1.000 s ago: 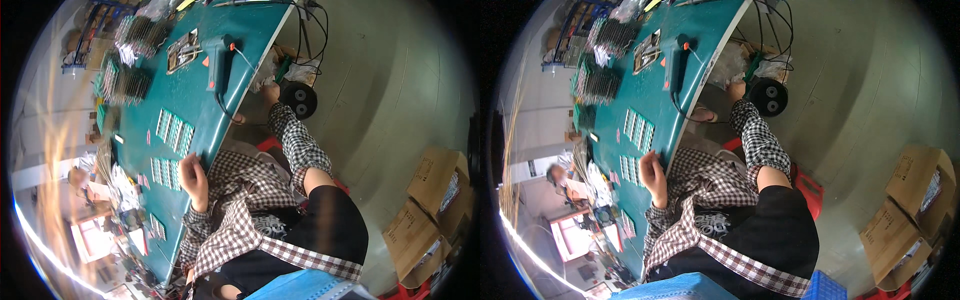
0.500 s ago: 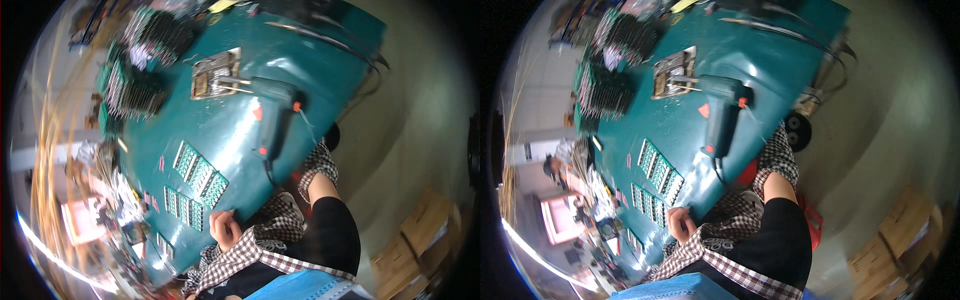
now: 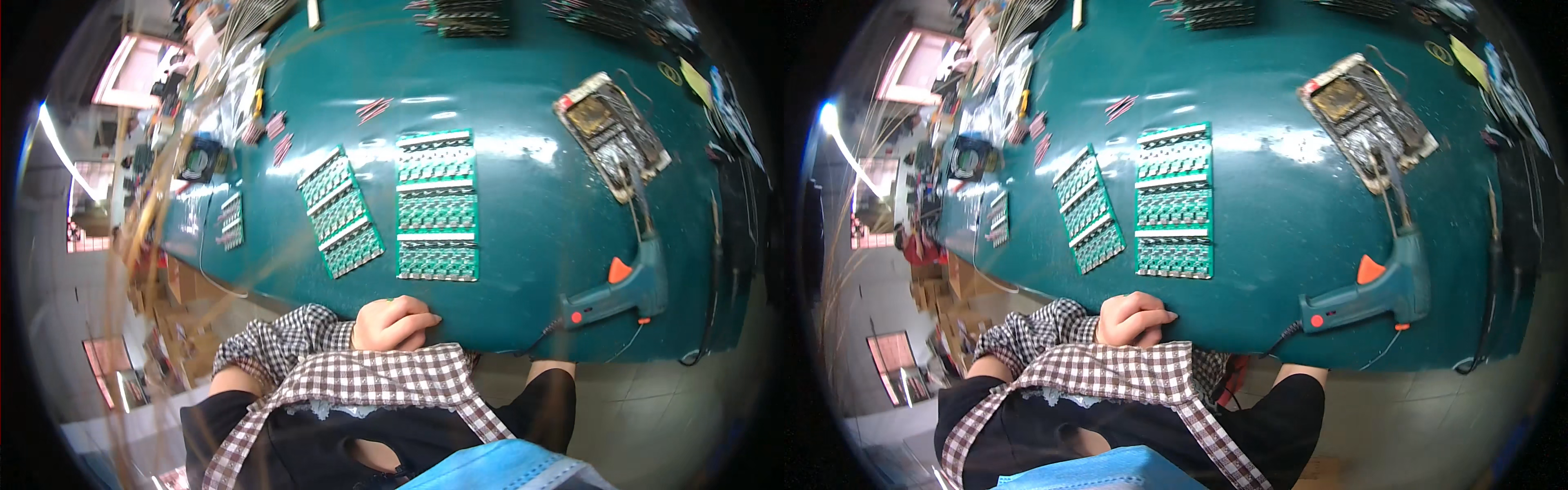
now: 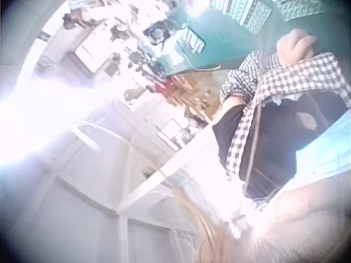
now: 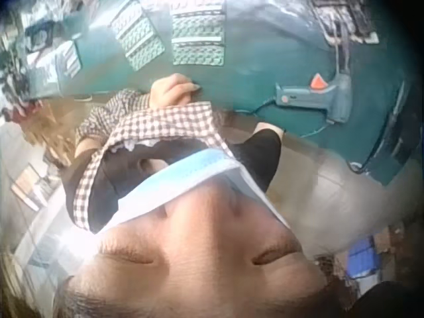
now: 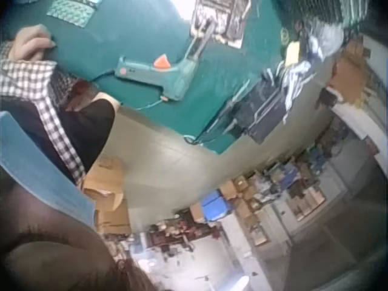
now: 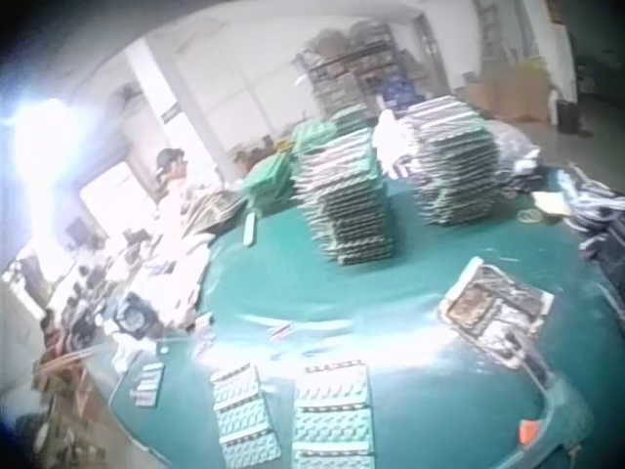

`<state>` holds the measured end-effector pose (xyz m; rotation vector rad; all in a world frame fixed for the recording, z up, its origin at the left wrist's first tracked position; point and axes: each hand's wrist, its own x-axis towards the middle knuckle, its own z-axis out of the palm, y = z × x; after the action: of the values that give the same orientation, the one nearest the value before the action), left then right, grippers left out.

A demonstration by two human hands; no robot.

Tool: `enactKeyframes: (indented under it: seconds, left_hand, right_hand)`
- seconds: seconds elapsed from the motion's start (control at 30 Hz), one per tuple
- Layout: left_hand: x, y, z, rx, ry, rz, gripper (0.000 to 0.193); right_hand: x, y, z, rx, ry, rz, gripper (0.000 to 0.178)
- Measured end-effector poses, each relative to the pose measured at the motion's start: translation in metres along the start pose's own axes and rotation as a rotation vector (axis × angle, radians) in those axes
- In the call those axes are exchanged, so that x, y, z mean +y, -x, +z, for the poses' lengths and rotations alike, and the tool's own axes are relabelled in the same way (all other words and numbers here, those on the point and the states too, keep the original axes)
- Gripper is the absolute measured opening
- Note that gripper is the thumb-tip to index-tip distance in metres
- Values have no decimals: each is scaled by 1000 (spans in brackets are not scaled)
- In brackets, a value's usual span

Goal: The person uses a soldering iron to attach red and white wires to green circuit boards on a workbench. They handle the boards one by one, soldering the wire ends to specific points, then stack the finished boards. The person also removes protective plastic film from the boards and wipes the soldering iron tip on a sponge.

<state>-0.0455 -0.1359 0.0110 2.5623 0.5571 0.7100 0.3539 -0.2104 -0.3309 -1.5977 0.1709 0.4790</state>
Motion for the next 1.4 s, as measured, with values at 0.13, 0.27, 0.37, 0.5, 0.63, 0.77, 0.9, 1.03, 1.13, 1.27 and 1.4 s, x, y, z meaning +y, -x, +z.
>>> enactKeyframes:
  seconds: [0.13,0.27,0.37,0.5,0.63,0.77,0.9,1.03,1.13,1.27,1.4]
  left_hand:
    - [0,-3,-5,-40,11,-20,28]
    - [-5,-4,-3,-30,-5,3,28]
    - [-6,-1,-2,-14,-8,7,28]
    - [-9,0,-1,-15,-10,14,29]
    - [-11,4,5,18,-4,3,30]
    - [-17,7,10,50,54,35,30]
    - [-23,9,15,63,84,57,27]
    - [-34,8,24,116,203,82,26]
    - [-37,20,22,120,311,78,26]
    - [-39,16,22,119,387,128,25]
    - [-35,29,-3,87,526,107,23]
  right_hand:
    - [-19,9,-2,-59,158,-42,57]
    - [-35,19,0,-125,266,-102,54]
    - [-38,35,3,-187,346,-145,53]
    - [-47,50,4,-240,439,-218,50]
    - [-56,70,5,-295,553,-300,48]
    - [-69,99,-1,-339,706,-396,46]
    - [-79,128,-3,-365,880,-490,44]
    - [-85,151,-14,-379,1054,-565,42]
    - [-82,169,-24,-418,1193,-579,41]
    - [-76,157,-36,-552,1221,-556,39]
    - [-131,247,-91,-507,683,124,33]
